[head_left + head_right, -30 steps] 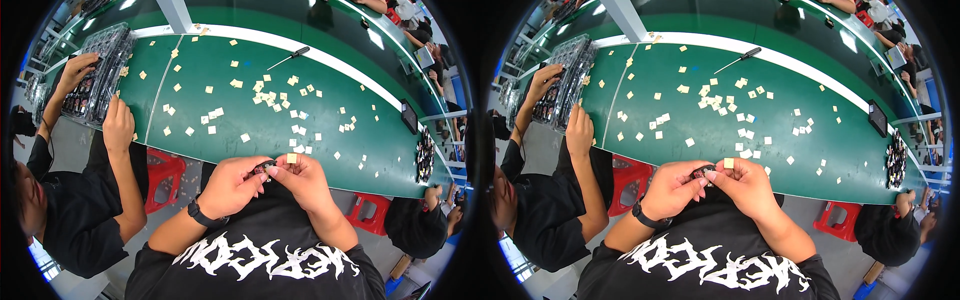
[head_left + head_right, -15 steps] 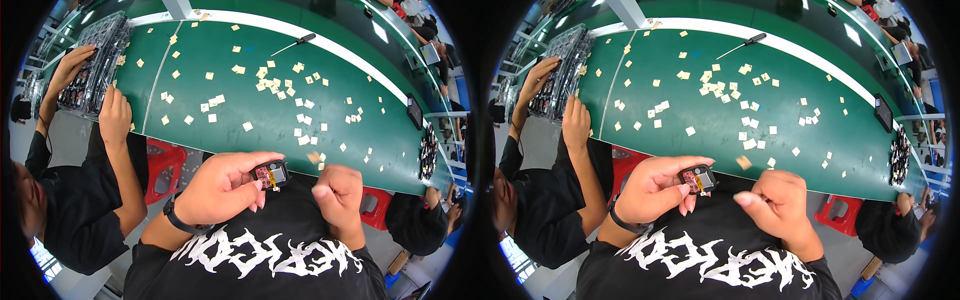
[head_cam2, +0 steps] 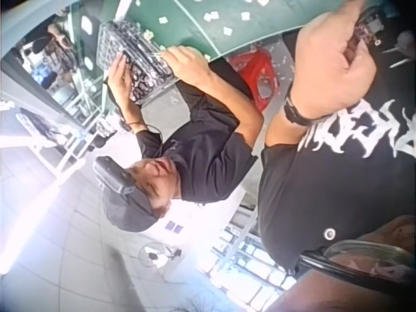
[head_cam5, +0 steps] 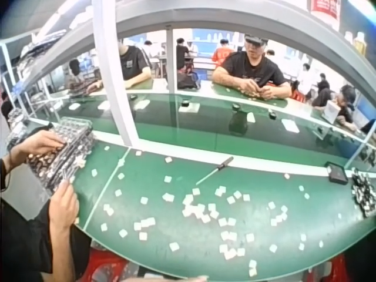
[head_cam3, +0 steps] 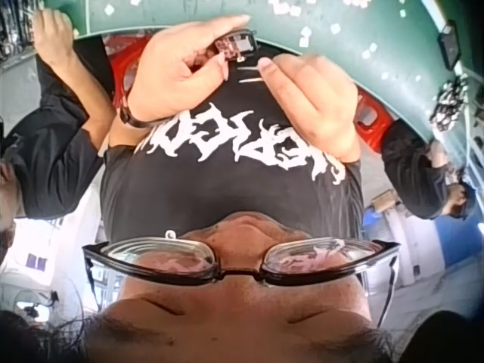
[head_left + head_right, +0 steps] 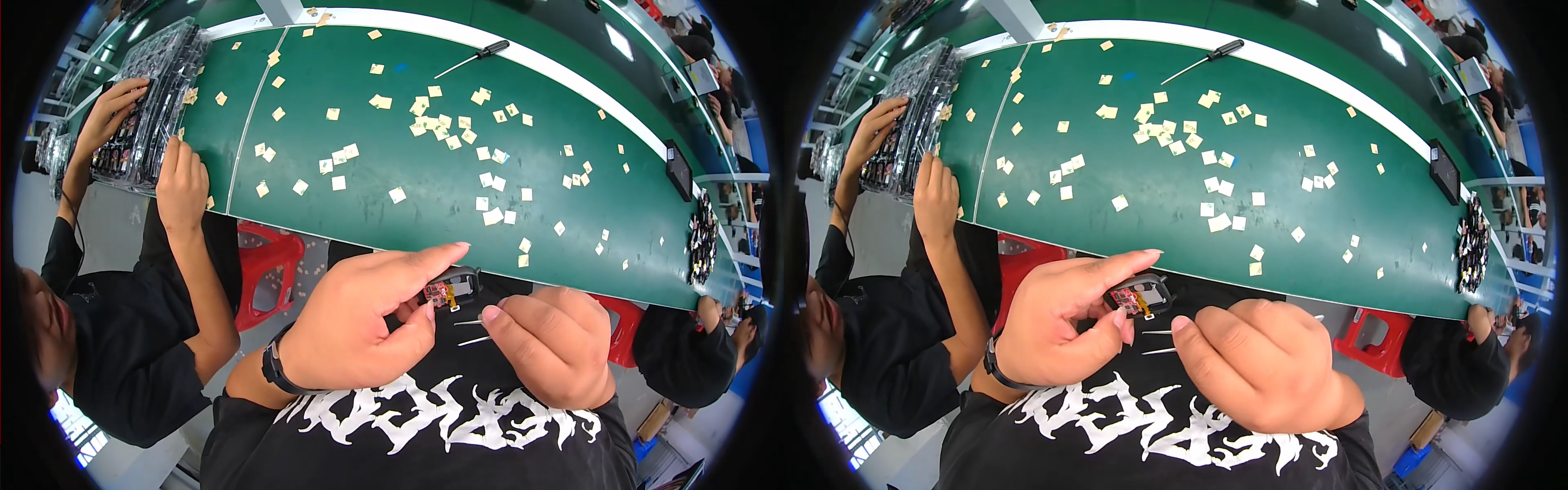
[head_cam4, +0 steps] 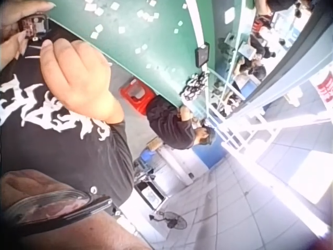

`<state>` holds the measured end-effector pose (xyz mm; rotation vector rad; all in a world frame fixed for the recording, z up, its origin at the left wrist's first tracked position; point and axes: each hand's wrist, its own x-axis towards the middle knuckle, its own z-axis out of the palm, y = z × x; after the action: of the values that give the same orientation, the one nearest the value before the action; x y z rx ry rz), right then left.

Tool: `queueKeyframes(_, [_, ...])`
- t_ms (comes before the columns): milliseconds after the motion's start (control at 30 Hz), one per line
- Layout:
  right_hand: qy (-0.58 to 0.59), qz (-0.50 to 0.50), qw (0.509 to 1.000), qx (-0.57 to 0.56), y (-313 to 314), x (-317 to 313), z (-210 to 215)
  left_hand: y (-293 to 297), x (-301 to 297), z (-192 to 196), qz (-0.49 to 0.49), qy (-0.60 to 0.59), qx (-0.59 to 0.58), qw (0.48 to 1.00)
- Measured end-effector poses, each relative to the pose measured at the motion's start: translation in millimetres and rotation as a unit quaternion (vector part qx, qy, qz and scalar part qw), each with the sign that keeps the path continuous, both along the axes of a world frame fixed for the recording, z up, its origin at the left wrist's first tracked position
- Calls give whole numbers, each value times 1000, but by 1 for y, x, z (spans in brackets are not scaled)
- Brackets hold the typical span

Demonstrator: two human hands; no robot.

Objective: Assembling small electronic components at a factory workbench using a screwdriver.

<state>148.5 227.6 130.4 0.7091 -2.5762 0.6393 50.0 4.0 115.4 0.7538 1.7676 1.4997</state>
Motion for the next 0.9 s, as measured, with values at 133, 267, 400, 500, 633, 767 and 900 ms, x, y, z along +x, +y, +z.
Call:
queueKeyframes(133, [51,-9,998,41,-9,1,-2,3,6,-2,23,90,13,996])
queueKeyframes(267, [67,-20,995,67,-15,0,-2,4,10,0,35,155,2,987])
queueKeyframes(400, [52,-22,995,87,-17,-1,-2,5,9,-1,30,202,0,979])
queueKeyframes(500, [51,-17,994,96,-18,-2,-3,5,8,-4,26,214,2,977])
queueKeyframes(633, [36,0,992,122,-18,-4,-3,4,6,-6,7,198,-12,980])
queueKeyframes(767, [20,17,990,138,-18,-4,4,1,6,-12,-3,180,-8,984])
queueKeyframes(900, [-27,30,990,132,-14,-5,7,-6,1,-15,-2,3,7,1000])
